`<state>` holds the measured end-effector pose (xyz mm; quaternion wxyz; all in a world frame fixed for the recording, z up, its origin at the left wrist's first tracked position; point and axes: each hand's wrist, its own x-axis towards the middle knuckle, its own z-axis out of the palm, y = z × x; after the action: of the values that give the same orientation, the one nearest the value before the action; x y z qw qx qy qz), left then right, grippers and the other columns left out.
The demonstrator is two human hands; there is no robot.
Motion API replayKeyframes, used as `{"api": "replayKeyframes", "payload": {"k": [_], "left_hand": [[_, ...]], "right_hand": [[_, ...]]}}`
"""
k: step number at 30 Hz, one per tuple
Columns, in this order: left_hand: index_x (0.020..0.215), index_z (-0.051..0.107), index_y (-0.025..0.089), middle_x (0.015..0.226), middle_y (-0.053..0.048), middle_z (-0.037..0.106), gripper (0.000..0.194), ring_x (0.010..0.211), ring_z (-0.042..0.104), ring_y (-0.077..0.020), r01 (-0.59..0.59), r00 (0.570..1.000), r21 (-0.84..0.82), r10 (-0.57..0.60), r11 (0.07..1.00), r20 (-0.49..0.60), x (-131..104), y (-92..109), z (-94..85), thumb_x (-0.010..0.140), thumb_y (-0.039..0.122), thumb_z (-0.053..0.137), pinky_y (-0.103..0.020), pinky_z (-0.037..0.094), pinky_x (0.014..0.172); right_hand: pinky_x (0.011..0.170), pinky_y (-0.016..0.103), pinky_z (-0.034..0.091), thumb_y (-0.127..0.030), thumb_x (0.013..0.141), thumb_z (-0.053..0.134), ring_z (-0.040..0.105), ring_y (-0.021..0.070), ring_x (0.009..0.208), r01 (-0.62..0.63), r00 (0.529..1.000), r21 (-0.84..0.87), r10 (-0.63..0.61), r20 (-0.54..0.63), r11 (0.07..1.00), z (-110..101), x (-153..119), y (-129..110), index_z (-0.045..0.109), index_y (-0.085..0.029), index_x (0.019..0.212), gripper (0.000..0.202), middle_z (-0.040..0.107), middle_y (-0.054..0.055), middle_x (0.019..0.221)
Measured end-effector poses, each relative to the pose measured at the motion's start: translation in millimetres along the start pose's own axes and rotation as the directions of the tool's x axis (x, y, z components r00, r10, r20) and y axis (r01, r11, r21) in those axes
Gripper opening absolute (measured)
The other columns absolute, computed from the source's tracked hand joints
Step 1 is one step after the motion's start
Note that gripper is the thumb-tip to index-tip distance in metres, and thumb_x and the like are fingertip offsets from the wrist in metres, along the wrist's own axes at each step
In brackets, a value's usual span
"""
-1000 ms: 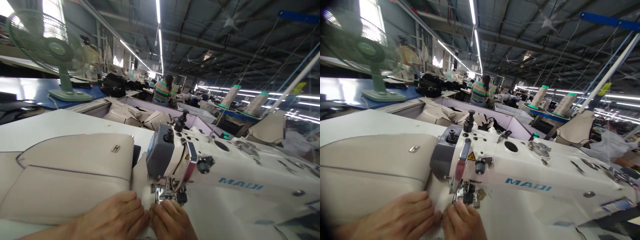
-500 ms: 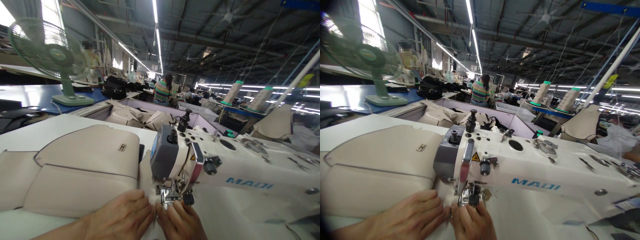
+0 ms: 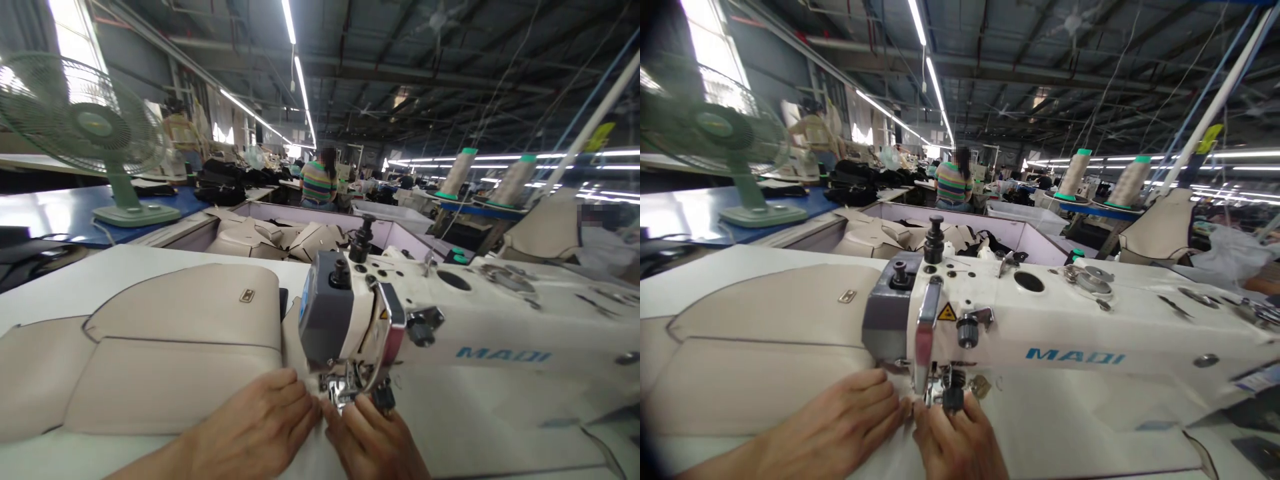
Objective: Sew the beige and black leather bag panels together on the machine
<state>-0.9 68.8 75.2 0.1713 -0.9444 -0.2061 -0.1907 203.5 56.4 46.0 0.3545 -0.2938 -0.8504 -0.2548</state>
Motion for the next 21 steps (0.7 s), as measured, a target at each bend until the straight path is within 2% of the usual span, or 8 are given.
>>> {"api": "replayKeyframes", "payload": {"k": [5,11,15,18,21], "left_hand": [[0.100,0.060,0.015,0.086,0.000,0.065,0.014,0.078,0.057,-0.0167,0.011,1.000,0.001,-0.011,1.000,0.016,-1,-2,6.4,0.086,0.016,0.064,-0.033,0.038,0.081],[0.096,0.060,0.012,0.084,-0.002,0.063,0.008,0.076,0.055,-0.0188,-0.014,1.000,0.008,0.014,1.000,0.028,-4,-6,16.9,0.088,0.015,0.059,-0.035,0.039,0.076],[0.095,0.058,0.014,0.086,-0.002,0.063,0.008,0.077,0.056,-0.0186,0.005,0.999,-0.012,-0.004,1.000,0.051,-1,-10,15.7,0.088,0.014,0.060,-0.033,0.039,0.075],[0.093,0.057,0.015,0.086,-0.001,0.063,0.004,0.080,0.057,-0.0179,0.020,0.998,-0.052,-0.017,0.998,0.058,2,-12,13.3,0.093,0.013,0.053,-0.033,0.038,0.076],[0.090,0.056,0.014,0.084,-0.002,0.062,0.010,0.078,0.056,-0.0180,0.001,0.999,-0.024,0.000,1.000,0.039,3,-14,12.7,0.095,0.012,0.047,-0.033,0.038,0.074]], "right_hand": [[0.062,0.031,0.036,-0.008,0.098,0.044,0.054,0.0129,0.053,0.008,1.000,0.003,-0.008,-0.016,1.000,-4,-4,3,0.066,-0.014,0.088,0.025,0.055,-0.003,0.057],[0.054,0.031,0.037,-0.010,0.099,0.039,0.051,0.0132,0.050,-0.013,1.000,0.013,0.013,0.023,1.000,-7,-5,7,0.065,-0.016,0.089,0.029,0.055,-0.002,0.059],[0.055,0.031,0.038,-0.012,0.099,0.040,0.051,0.0141,0.052,-0.053,0.999,0.028,0.053,-0.007,0.998,-1,-11,4,0.066,-0.018,0.084,0.030,0.054,-0.002,0.058],[0.058,0.032,0.040,-0.013,0.099,0.039,0.052,0.0151,0.053,-0.084,0.996,0.028,0.084,-0.032,0.996,5,-16,1,0.066,-0.019,0.084,0.031,0.055,-0.001,0.058],[0.063,0.033,0.043,-0.014,0.099,0.040,0.052,0.0149,0.051,-0.092,0.995,0.032,0.093,-0.026,0.995,6,-19,1,0.067,-0.018,0.088,0.029,0.057,-0.001,0.059]]}}
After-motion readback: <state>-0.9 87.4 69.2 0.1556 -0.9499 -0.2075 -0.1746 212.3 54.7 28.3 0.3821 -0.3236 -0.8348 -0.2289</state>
